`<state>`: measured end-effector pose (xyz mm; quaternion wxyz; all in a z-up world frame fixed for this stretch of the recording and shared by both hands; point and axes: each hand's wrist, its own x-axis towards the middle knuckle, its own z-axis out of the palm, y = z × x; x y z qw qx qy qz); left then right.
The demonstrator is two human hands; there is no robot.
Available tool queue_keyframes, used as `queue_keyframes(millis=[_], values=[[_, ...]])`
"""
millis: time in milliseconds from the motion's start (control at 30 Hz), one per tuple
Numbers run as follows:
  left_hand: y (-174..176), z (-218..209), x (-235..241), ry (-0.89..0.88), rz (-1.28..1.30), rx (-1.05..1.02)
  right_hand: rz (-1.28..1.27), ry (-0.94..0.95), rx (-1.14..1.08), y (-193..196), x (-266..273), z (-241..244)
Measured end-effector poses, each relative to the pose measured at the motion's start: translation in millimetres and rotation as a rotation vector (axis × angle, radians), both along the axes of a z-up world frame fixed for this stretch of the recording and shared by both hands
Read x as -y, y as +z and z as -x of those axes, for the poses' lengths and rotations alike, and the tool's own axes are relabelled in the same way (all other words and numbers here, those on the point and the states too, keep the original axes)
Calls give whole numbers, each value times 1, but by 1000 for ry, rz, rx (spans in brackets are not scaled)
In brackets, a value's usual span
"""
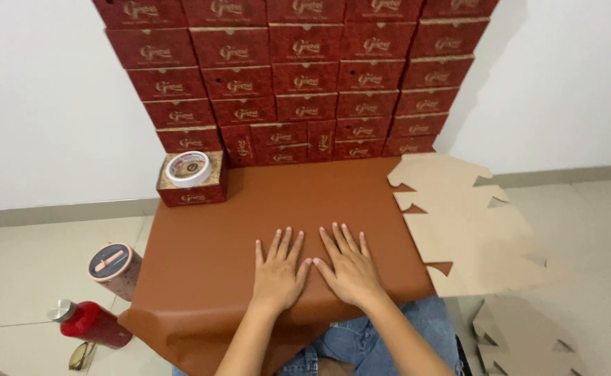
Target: Assembling a cardboard box by folding a flat template along pre-scored lines.
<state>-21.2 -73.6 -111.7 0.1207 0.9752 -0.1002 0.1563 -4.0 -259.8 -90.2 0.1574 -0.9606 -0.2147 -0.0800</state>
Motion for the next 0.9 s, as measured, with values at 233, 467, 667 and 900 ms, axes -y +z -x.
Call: queue_keyframes(millis=[233,467,667,900], values=[[39,14,3,41,-81,-298,86,-21,-148,32,6,22],[40,14,1,39,-4,-301,-171,-147,-17,52,70,34],[37,15,-1,25,27,-282,71,-628,71,19,143,4],[38,14,-1,14,39,-238,196,-652,109,0,148,-9]])
